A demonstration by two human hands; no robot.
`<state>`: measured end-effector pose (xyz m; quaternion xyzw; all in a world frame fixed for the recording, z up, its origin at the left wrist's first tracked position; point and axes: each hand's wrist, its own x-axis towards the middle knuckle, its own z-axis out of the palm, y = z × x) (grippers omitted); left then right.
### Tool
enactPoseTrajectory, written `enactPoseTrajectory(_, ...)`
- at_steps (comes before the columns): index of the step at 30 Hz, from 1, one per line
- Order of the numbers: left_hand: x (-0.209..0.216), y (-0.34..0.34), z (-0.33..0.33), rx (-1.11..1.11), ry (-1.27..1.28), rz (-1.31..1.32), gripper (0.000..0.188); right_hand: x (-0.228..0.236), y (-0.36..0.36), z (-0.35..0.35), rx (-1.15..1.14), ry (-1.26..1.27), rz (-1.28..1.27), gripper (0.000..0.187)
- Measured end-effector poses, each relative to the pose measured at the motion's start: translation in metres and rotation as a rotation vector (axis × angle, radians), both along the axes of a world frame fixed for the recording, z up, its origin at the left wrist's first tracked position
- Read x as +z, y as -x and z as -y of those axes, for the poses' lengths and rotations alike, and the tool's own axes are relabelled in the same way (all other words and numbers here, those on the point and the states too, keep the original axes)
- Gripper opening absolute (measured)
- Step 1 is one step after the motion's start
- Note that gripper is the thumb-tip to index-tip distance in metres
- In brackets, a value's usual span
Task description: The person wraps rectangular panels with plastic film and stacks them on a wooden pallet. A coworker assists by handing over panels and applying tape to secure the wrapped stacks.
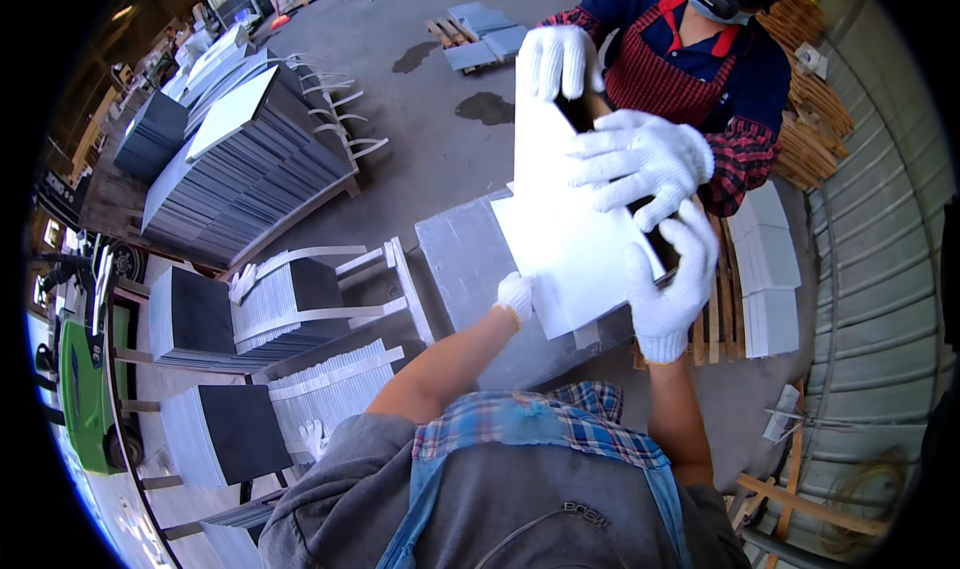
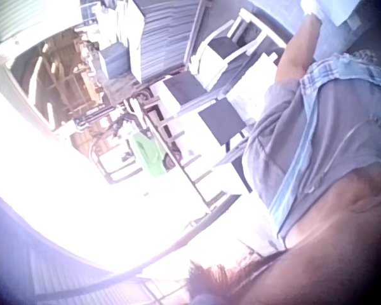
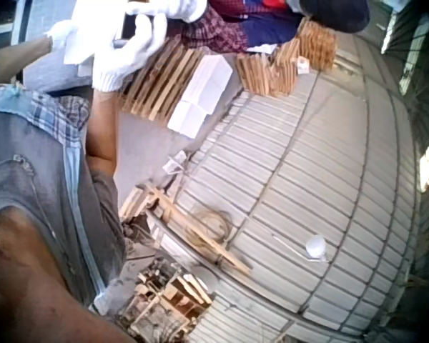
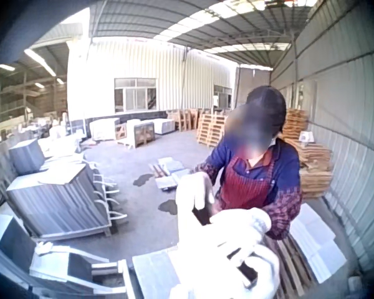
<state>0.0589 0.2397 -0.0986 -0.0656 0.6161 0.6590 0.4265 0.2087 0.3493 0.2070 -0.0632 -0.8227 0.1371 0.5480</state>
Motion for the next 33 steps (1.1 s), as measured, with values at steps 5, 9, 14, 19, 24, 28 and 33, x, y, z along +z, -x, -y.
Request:
enactPoseTrajectory(5,-0.056,-0.005,-0.001,-0.160,0.161,-0.051,0.031,-0.104,-0.013,0.014,-0.043,0.158,0.164,0.056)
enactPoseTrajectory(9,-0.023,-0.014,0.005,-0.066,0.231,-0.045,0.035,-0.131,-0.016,0.008,-0.039,0.218,0.172,0.063)
enactPoseTrajectory(14,0.148,-0.006,-0.009,0.148,-0.094,-0.427,0.046,-0.132,-0.015,0.009,-0.046,0.244,0.160,0.068)
enactPoseTrajectory(19,0.192,0.045,-0.026,0.070,0.057,-0.648,0.082,-0.132,-0.026,0.007,0.038,0.381,0.269,0.093)
enactPoseTrajectory(24,0.209,0.067,-0.045,-0.048,0.215,-0.677,0.076,-0.138,-0.042,0.007,0.357,0.896,0.088,0.081)
enactPoseTrajectory(28,0.207,0.070,-0.047,-0.091,0.301,-0.823,0.060,-0.148,-0.046,0.022,0.217,1.042,0.147,0.069)
enactPoseTrajectory(33,0.204,0.065,-0.045,-0.042,0.243,-0.853,0.059,-0.153,-0.028,0.016,0.057,1.188,0.175,0.077)
